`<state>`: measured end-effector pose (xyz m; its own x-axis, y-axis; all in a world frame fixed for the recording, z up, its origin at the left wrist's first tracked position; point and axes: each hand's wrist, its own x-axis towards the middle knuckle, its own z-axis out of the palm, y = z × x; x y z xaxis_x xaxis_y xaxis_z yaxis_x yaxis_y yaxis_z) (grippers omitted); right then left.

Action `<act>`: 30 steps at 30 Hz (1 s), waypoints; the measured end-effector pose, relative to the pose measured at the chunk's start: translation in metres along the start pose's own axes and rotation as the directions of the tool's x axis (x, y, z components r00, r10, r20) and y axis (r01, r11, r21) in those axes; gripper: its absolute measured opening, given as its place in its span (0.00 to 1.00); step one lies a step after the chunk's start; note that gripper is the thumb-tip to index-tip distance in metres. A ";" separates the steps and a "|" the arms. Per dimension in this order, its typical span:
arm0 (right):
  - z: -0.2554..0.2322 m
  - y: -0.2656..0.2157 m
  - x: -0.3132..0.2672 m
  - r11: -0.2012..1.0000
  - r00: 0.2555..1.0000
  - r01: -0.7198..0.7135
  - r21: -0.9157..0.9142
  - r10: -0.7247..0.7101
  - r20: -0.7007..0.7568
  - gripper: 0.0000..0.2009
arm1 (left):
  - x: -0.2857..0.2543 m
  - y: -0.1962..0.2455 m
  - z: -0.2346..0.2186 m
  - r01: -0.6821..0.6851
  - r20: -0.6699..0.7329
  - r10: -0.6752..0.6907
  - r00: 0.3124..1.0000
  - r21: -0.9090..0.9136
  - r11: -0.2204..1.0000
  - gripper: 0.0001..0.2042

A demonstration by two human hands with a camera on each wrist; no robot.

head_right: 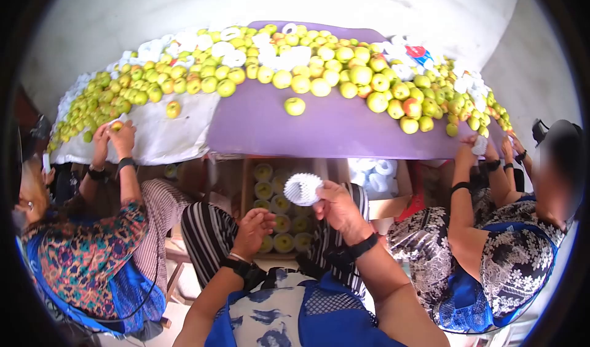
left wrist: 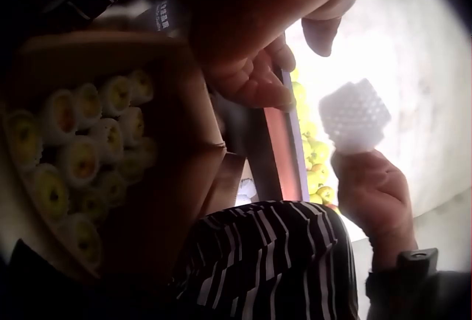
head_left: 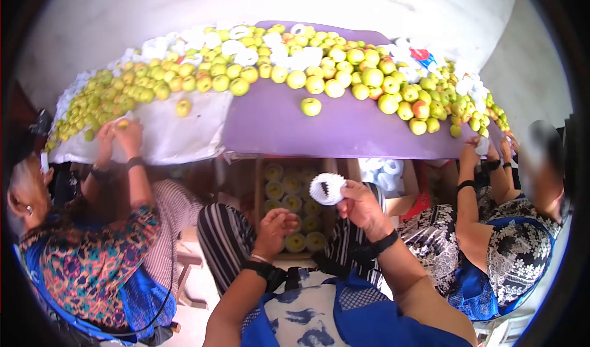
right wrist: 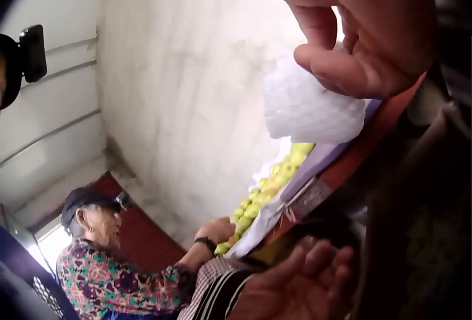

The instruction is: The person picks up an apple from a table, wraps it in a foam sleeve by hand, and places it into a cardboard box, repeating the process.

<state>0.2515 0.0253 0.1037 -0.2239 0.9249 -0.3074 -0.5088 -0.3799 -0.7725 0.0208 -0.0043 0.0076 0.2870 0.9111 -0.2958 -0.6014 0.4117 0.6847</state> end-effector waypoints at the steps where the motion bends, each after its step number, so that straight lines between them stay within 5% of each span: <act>1: 0.007 0.019 0.008 0.999 0.999 -0.034 -0.023 0.033 -0.013 0.06 | -0.002 0.003 0.002 -0.030 0.019 0.030 0.999 -0.017 0.999 0.10; 5: 0.018 0.083 0.028 0.989 0.988 -0.147 -0.021 0.148 0.036 0.05 | -0.007 0.003 0.000 -0.080 0.019 0.083 0.996 -0.098 0.992 0.12; 8: 0.010 0.110 0.033 0.958 0.967 -0.243 -0.153 0.252 0.043 0.06 | -0.006 -0.004 -0.006 0.061 -0.144 -0.043 0.989 0.121 0.991 0.11; 12: 0.005 0.112 0.037 0.946 0.948 -0.262 -0.192 0.290 0.133 0.09 | 0.003 -0.012 -0.019 0.129 -0.139 -0.119 0.983 0.062 0.990 0.11; 18: 0.016 0.116 0.036 0.842 0.984 -0.069 -0.535 0.144 0.101 0.23 | 0.001 -0.012 -0.014 0.105 -0.149 -0.105 0.983 -0.009 0.994 0.13; 20: 0.015 0.116 0.037 0.808 0.993 -0.074 -0.584 0.113 0.031 0.27 | -0.002 -0.006 -0.005 0.025 -0.130 -0.047 0.990 -0.164 0.986 0.13; 24: 0.013 0.114 0.037 0.772 1.000 -0.010 -0.635 -0.006 -0.024 0.28 | 0.010 -0.018 -0.027 0.004 -0.145 -0.029 0.989 -0.172 0.985 0.14; 26: 0.013 0.116 0.038 0.632 0.969 0.104 -0.768 -0.237 -0.063 0.24 | 0.009 -0.015 -0.025 0.001 -0.108 -0.023 0.994 -0.193 0.981 0.16; 30: 0.008 0.119 0.044 0.681 0.963 0.225 -0.697 -0.262 0.054 0.16 | 0.008 -0.012 -0.020 -0.032 -0.058 0.017 0.998 -0.263 0.964 0.17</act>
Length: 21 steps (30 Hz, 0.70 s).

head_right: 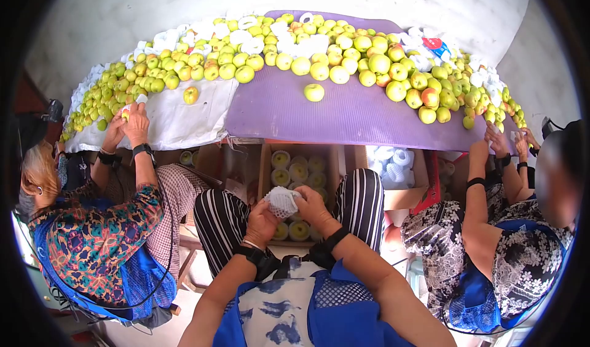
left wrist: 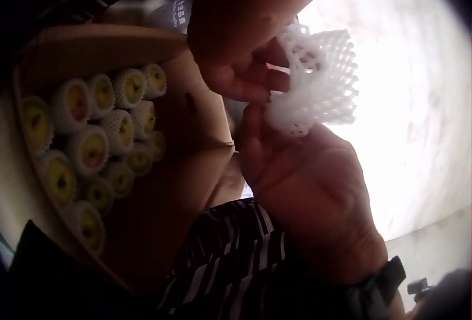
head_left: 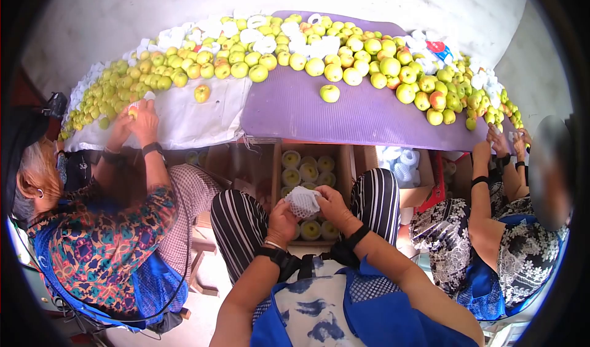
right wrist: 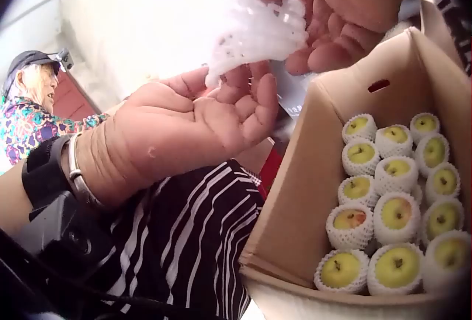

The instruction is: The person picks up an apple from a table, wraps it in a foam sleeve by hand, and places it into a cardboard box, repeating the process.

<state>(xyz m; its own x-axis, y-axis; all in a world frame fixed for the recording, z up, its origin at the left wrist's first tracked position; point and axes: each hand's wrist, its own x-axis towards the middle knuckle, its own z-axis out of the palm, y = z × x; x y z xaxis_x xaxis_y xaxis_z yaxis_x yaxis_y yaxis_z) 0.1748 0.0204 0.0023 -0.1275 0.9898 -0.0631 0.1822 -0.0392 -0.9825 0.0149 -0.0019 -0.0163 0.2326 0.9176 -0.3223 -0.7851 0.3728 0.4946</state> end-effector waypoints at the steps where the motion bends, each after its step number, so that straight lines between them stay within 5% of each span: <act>1: -0.002 -0.005 0.000 0.969 0.980 -0.197 0.147 0.188 0.072 0.13 | 0.000 0.001 0.001 0.004 0.031 -0.002 1.000 -0.061 0.998 0.17; 2: -0.003 -0.010 -0.001 0.880 0.919 -0.390 0.272 0.355 0.170 0.11 | 0.001 0.001 0.002 0.010 0.061 -0.002 0.998 -0.122 0.992 0.18; 3: -0.003 -0.012 -0.002 0.880 0.919 -0.390 0.272 0.355 0.170 0.11 | -0.002 0.005 0.010 0.010 0.061 -0.002 0.998 -0.122 0.992 0.18; 5: -0.003 -0.016 -0.003 0.656 0.931 -0.365 0.661 0.251 0.264 0.12 | -0.011 0.013 0.032 0.093 0.113 -0.070 0.991 -0.215 0.972 0.17; 6: -0.004 -0.020 -0.003 0.656 0.931 -0.364 0.661 0.251 0.264 0.12 | -0.011 0.012 0.030 0.093 0.114 -0.070 0.991 -0.214 0.972 0.17; 8: -0.008 -0.027 -0.003 0.447 0.930 -0.367 0.816 0.143 0.339 0.13 | -0.009 0.010 0.024 0.197 0.154 -0.164 0.975 -0.237 0.951 0.18; 11: -0.007 -0.032 -0.004 0.381 0.920 -0.390 0.838 0.202 0.336 0.12 | 0.001 0.000 0.000 0.255 0.126 -0.241 0.962 -0.107 0.961 0.19; 12: -0.007 -0.028 -0.004 0.382 0.920 -0.389 0.838 0.201 0.335 0.12 | 0.000 0.000 0.000 0.254 0.126 -0.241 0.962 -0.107 0.961 0.19; 14: -0.006 -0.012 -0.001 0.420 0.930 -0.360 0.833 0.239 0.281 0.12 | -0.001 -0.003 0.001 0.138 0.011 -0.146 0.989 0.258 0.956 0.19; 15: -0.006 -0.007 0.000 0.432 0.932 -0.349 0.832 0.251 0.261 0.12 | -0.002 -0.002 0.009 0.141 0.011 -0.149 0.989 0.260 0.955 0.19; 17: -0.005 0.004 0.002 0.471 0.933 -0.318 0.823 0.310 0.184 0.10 | -0.003 0.000 0.025 -0.258 0.143 0.219 0.965 0.382 0.888 0.19; 21: -0.003 0.018 0.002 0.605 0.929 -0.350 0.715 0.319 0.186 0.09 | -0.004 -0.002 0.023 -0.373 0.228 0.299 0.927 0.463 0.804 0.19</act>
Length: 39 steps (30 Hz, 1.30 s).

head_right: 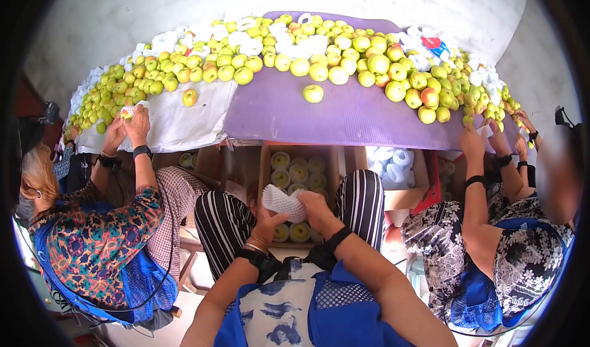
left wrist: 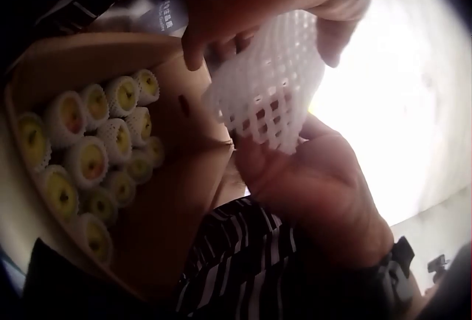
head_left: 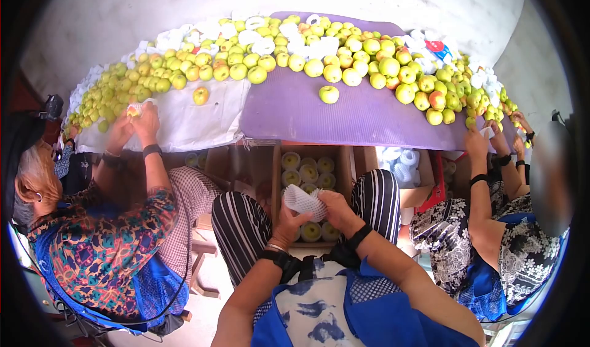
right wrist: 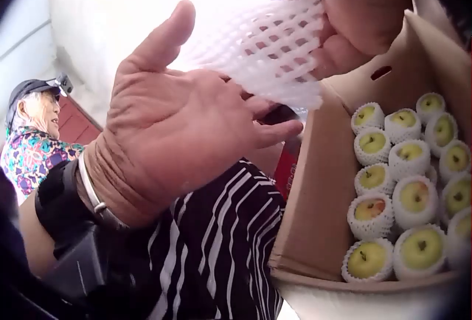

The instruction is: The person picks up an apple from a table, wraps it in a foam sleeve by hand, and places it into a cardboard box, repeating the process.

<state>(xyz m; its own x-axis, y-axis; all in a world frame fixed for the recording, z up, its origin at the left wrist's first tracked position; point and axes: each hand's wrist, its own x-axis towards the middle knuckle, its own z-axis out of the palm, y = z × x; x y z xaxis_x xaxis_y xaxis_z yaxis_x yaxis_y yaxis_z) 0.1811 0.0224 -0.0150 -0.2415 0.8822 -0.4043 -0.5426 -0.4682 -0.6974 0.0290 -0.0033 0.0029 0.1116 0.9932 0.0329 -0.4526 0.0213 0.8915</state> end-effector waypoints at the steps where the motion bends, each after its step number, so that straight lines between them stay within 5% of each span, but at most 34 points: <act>1: 0.000 0.001 -0.001 0.996 0.998 -0.060 -0.064 0.062 0.021 0.09 | 0.000 0.004 -0.001 0.022 -0.049 -0.021 0.999 0.018 1.000 0.17; 3: 0.006 -0.001 -0.005 0.984 0.991 -0.121 -0.130 0.127 0.035 0.09 | 0.000 0.007 -0.006 0.048 -0.098 -0.045 0.994 0.032 0.998 0.16; 5: 0.021 -0.010 -0.012 0.784 0.967 0.015 -0.620 -0.168 -0.190 0.16 | -0.001 0.006 -0.011 0.153 -0.208 -0.200 0.957 -0.223 0.963 0.14; 6: 0.023 -0.011 -0.012 0.784 0.968 0.013 -0.620 -0.166 -0.190 0.16 | -0.001 0.006 -0.011 0.153 -0.210 -0.201 0.957 -0.223 0.963 0.14; 8: 0.026 -0.012 -0.011 0.572 0.877 0.411 -0.710 -0.460 0.137 0.27 | -0.001 0.007 -0.009 0.210 -0.219 -0.232 0.948 -0.122 0.970 0.11; 9: 0.025 -0.006 -0.011 0.573 0.878 0.409 -0.710 -0.460 0.135 0.27 | -0.001 0.003 -0.010 0.212 -0.218 -0.234 0.947 -0.123 0.970 0.11; 11: 0.022 0.008 -0.011 0.643 0.942 0.336 -0.688 -0.214 0.259 0.35 | 0.001 -0.005 -0.012 0.196 -0.164 -0.217 0.962 -0.137 0.971 0.11; 12: 0.026 0.008 -0.012 0.642 0.942 0.335 -0.690 -0.214 0.258 0.35 | 0.001 -0.004 -0.010 0.196 -0.164 -0.218 0.962 -0.139 0.971 0.11; 14: 0.035 0.006 -0.014 0.792 0.887 0.199 -0.577 0.105 0.451 0.33 | 0.001 -0.002 -0.008 0.202 -0.150 -0.252 0.956 -0.287 0.936 0.13; 15: 0.029 0.011 -0.010 0.792 0.886 0.199 -0.578 0.107 0.451 0.33 | 0.002 0.000 -0.008 0.201 -0.152 -0.252 0.956 -0.288 0.936 0.13; 17: 0.012 0.023 0.001 0.709 0.859 -0.124 -0.695 0.427 0.282 0.29 | 0.002 0.003 -0.009 0.180 -0.108 -0.227 0.968 -0.333 0.925 0.15; 20: 0.020 0.016 -0.006 0.643 0.834 -0.250 -0.724 0.522 0.176 0.23 | 0.002 0.003 -0.010 0.208 -0.106 -0.266 0.958 -0.381 0.901 0.15; 24: 0.034 0.013 -0.021 0.691 0.872 -0.289 -0.662 0.476 0.116 0.18 | 0.004 0.003 -0.011 0.216 -0.012 -0.251 0.968 -0.470 0.856 0.13; 29: 0.039 0.002 -0.024 0.682 0.790 -0.348 -0.643 0.583 0.190 0.09 | 0.006 0.005 -0.013 0.233 -0.096 -0.267 0.959 -0.275 0.933 0.09; 33: 0.043 0.001 -0.025 0.621 0.803 -0.338 -0.707 0.582 0.127 0.11 | 0.007 0.017 0.001 0.173 -0.257 -0.281 0.925 -0.373 0.912 0.09; 35: 0.054 -0.003 -0.030 0.512 0.881 -0.170 -0.842 0.462 0.103 0.10 | 0.008 0.014 -0.006 0.130 -0.200 -0.247 0.948 -0.466 0.875 0.08; 36: 0.021 0.035 -0.009 0.345 0.890 0.356 -0.868 0.157 0.427 0.11 | 0.007 0.008 -0.008 0.057 -0.239 -0.161 0.958 -0.394 0.918 0.07; 38: 0.017 0.050 -0.004 0.280 0.862 0.486 -0.828 0.002 0.507 0.11 | 0.007 0.000 -0.010 0.016 -0.313 -0.097 0.945 -0.252 0.968 0.08; 39: 0.017 0.053 -0.003 0.198 0.879 0.455 -0.868 0.053 0.473 0.10 | 0.007 0.003 -0.008 0.024 -0.302 -0.128 0.945 -0.327 0.945 0.08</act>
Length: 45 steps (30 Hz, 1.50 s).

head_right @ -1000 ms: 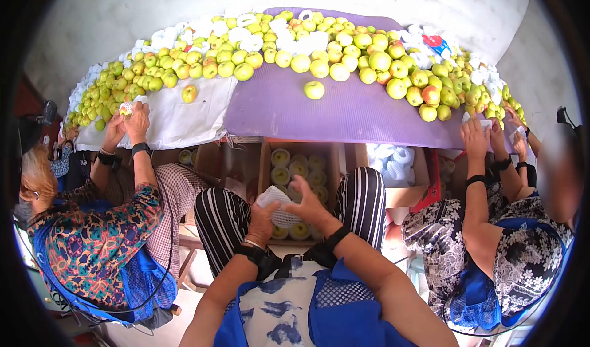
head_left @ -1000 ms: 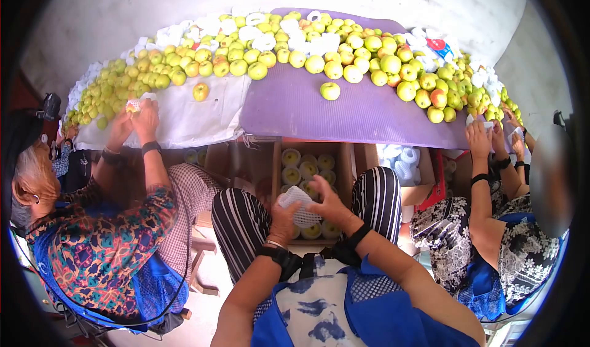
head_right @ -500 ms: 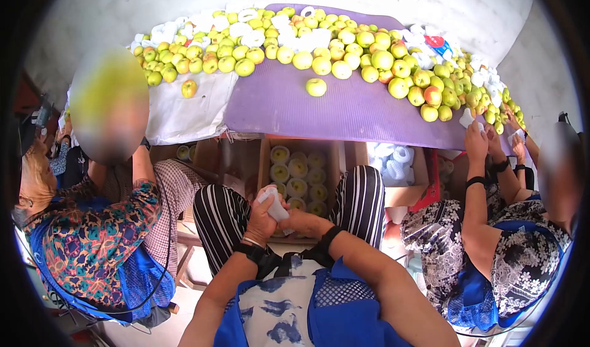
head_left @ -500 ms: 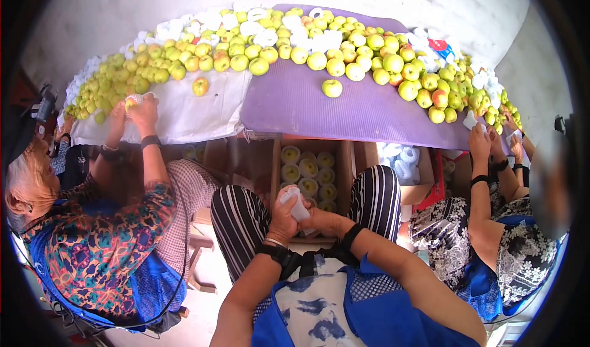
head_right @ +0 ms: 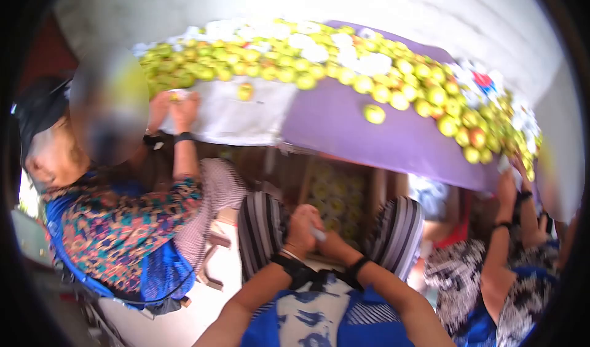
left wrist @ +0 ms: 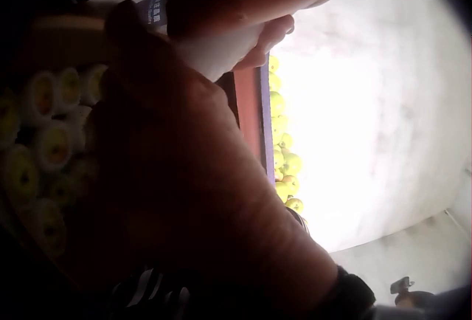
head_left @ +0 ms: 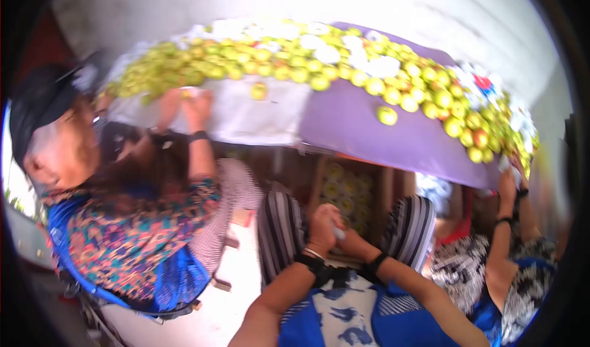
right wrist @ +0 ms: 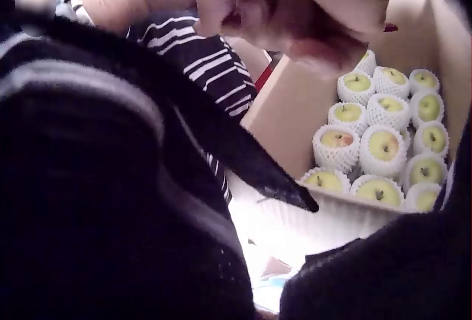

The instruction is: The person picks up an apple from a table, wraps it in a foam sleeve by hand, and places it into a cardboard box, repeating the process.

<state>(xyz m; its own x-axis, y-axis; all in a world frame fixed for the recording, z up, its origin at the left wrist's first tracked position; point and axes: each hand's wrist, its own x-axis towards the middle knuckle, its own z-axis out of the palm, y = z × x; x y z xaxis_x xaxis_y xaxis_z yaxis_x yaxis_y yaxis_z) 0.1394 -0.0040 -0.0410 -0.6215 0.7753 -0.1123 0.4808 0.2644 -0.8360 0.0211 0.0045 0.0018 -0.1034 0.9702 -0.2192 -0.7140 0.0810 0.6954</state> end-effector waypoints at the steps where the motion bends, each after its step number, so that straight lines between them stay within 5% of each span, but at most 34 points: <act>1: 0.001 0.001 0.001 0.995 0.998 -0.049 -0.088 0.052 0.033 0.10 | -0.002 -0.001 -0.002 0.000 0.073 -0.001 0.997 0.010 1.000 0.08; 4: 0.009 -0.009 0.011 0.968 0.999 0.012 -0.250 -0.003 0.036 0.11 | -0.013 0.008 0.007 0.018 0.119 -0.040 0.992 0.183 0.983 0.09; 6: 0.011 -0.023 0.013 0.980 0.924 0.177 -0.090 -0.197 -0.327 0.10 | -0.019 0.014 0.017 -0.012 0.164 -0.024 0.986 0.214 0.977 0.10; 8: 0.010 -0.018 0.011 0.972 0.898 0.167 -0.165 -0.219 -0.382 0.10 | -0.022 0.018 0.021 -0.045 0.154 -0.003 0.988 0.305 0.951 0.11; 11: 0.011 -0.006 0.011 0.952 0.948 0.074 -0.297 -0.160 -0.276 0.10 | -0.019 0.011 0.012 -0.064 0.259 -0.031 0.965 0.350 0.934 0.12; 13: 0.014 -0.002 0.012 0.945 0.960 0.056 -0.323 -0.140 -0.241 0.10 | -0.020 0.011 0.011 -0.233 0.363 0.079 0.928 0.404 0.884 0.12; 22: 0.018 0.012 0.016 0.956 0.972 0.030 -0.291 -0.096 -0.215 0.10 | -0.026 0.023 0.018 -0.031 0.388 -0.119 0.914 0.360 0.933 0.15; 27: 0.017 0.019 0.013 0.966 0.960 0.058 -0.254 -0.124 -0.253 0.11 | -0.022 0.017 0.013 -0.172 0.421 -0.023 0.907 0.419 0.891 0.15; 29: 0.015 0.025 0.010 0.970 0.939 0.097 -0.223 -0.163 -0.303 0.11 | -0.021 0.020 0.010 0.008 0.387 -0.185 0.903 0.416 0.910 0.13; 30: 0.012 0.030 0.009 0.971 0.946 0.060 -0.231 -0.129 -0.297 0.11 | -0.021 0.021 0.011 0.007 0.388 -0.185 0.903 0.417 0.909 0.13; 32: 0.014 0.051 0.004 0.894 0.951 -0.306 -0.329 0.275 -0.139 0.14 | -0.021 0.023 0.015 -0.030 0.296 -0.061 0.953 0.293 0.956 0.12; 33: 0.009 0.046 0.000 0.893 0.948 -0.318 -0.320 0.287 -0.141 0.14 | -0.017 0.027 0.015 -0.016 0.296 -0.076 0.952 0.297 0.955 0.12; 35: -0.008 0.026 -0.003 0.905 0.846 -0.422 0.063 0.417 -0.331 0.16 | -0.008 0.039 0.011 -0.060 0.190 0.078 0.979 -0.097 0.993 0.11; 36: -0.004 0.041 0.000 0.903 0.842 -0.427 0.055 0.419 -0.339 0.16 | -0.005 0.039 0.005 -0.048 0.192 0.066 0.979 -0.097 0.994 0.11; 38: -0.006 0.030 -0.001 0.900 0.841 -0.434 0.043 0.421 -0.340 0.16 | 0.002 0.036 -0.005 -0.082 0.017 0.082 0.996 0.003 0.997 0.09; 41: -0.010 0.026 0.002 0.892 0.842 -0.452 0.023 0.435 -0.319 0.16 | -0.002 0.030 0.006 0.019 -0.026 -0.015 1.000 0.175 0.984 0.07; 45: -0.008 0.033 0.004 0.880 0.851 -0.474 0.036 0.468 -0.240 0.16 | -0.003 0.026 0.004 0.051 0.141 -0.122 0.982 0.428 0.902 0.06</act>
<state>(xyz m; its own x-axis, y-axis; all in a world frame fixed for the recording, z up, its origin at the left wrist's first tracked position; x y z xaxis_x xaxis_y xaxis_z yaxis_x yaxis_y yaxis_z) 0.1577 0.0121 -0.0651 -0.1550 0.9209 -0.3575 0.6955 -0.1552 -0.7015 0.0057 0.0048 0.0232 0.0832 0.9754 -0.2043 -0.3533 0.2205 0.9092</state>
